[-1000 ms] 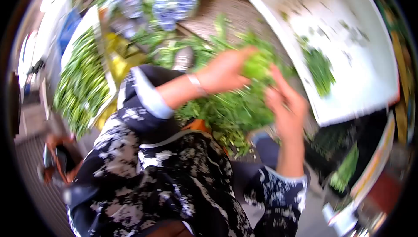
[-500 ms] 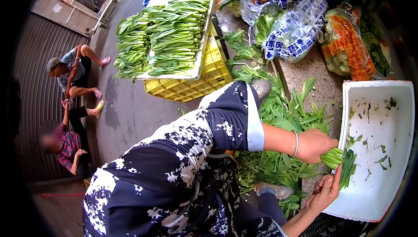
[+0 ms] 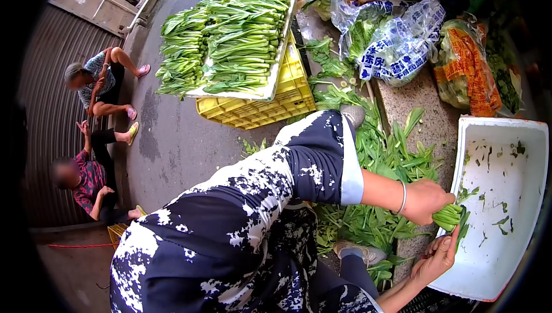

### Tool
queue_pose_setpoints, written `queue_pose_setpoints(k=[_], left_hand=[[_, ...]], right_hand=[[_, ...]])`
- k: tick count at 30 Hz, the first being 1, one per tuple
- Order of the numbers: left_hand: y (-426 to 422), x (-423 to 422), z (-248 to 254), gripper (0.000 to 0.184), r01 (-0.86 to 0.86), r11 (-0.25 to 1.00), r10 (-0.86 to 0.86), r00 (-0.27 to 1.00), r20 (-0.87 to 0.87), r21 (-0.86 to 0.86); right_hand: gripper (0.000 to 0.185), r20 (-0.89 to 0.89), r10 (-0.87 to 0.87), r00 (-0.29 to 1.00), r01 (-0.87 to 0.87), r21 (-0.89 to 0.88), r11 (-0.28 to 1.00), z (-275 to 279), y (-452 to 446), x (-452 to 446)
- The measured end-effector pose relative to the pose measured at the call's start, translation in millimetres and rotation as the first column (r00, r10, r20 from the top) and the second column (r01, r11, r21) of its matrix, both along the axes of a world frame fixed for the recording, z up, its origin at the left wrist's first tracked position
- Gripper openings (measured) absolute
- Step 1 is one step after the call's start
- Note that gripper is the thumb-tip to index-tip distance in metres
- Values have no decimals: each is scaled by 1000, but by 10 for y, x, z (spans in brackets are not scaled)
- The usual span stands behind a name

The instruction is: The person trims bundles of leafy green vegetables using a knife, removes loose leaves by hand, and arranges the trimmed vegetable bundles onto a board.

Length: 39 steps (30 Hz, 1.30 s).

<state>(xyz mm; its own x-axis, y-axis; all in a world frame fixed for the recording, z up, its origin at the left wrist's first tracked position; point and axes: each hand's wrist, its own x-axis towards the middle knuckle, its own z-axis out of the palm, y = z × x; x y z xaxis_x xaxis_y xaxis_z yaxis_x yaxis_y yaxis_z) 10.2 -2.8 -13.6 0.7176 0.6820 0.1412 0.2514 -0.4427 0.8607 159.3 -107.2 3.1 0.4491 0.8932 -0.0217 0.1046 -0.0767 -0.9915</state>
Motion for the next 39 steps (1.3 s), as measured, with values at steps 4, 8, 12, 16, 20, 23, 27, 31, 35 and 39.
queue_pose_setpoints(k=[4, 8, 12, 16, 20, 23, 27, 31, 35, 39], left_hand=[[29, 128, -83, 37, 211, 959, -195, 976, 98, -189], [57, 170, -142, 40, 242, 952, -222, 967, 125, -186], [40, 121, -73, 40, 341, 890, -268, 928, 258, -303], [83, 36, -12, 39, 318, 891, -240, 936, 258, -324], [160, -57, -14, 37, 57, 972, 22, 943, 331, -226], [244, -241, 59, 40, -30, 979, 111, 907, 405, -201], [309, -742, 313, 40, -216, 965, 262, 829, 494, -150], [462, -1452, 689, 41, -405, 910, 347, 857, 381, 82], [626, -2304, 1103, 39, -415, 744, 498, 867, -20, 524], [873, -3187, 1156, 39, -207, 646, 663, 629, -406, 735]], right_hand=[[39, -33, 80, 996, -79, 10, 997, -22, -55, 219], [40, 165, -10, 986, 15, -30, 999, 27, -10, 168], [40, 100, -312, 945, 310, 30, 950, 154, 32, 355], [41, 65, -244, 968, 247, -47, 968, 115, -57, 504], [38, 262, -203, 943, 238, -109, 965, 93, -30, 223], [35, 231, -93, 969, 117, -95, 989, -10, 5, 385], [33, 318, -49, 947, 77, -76, 994, -227, 92, 483], [39, 446, 48, 894, 69, -243, 968, -517, 153, 672], [44, 533, 99, 841, 5, -190, 982, -624, 125, 599], [40, 585, 192, 788, -43, -258, 965, -677, -42, 536]])
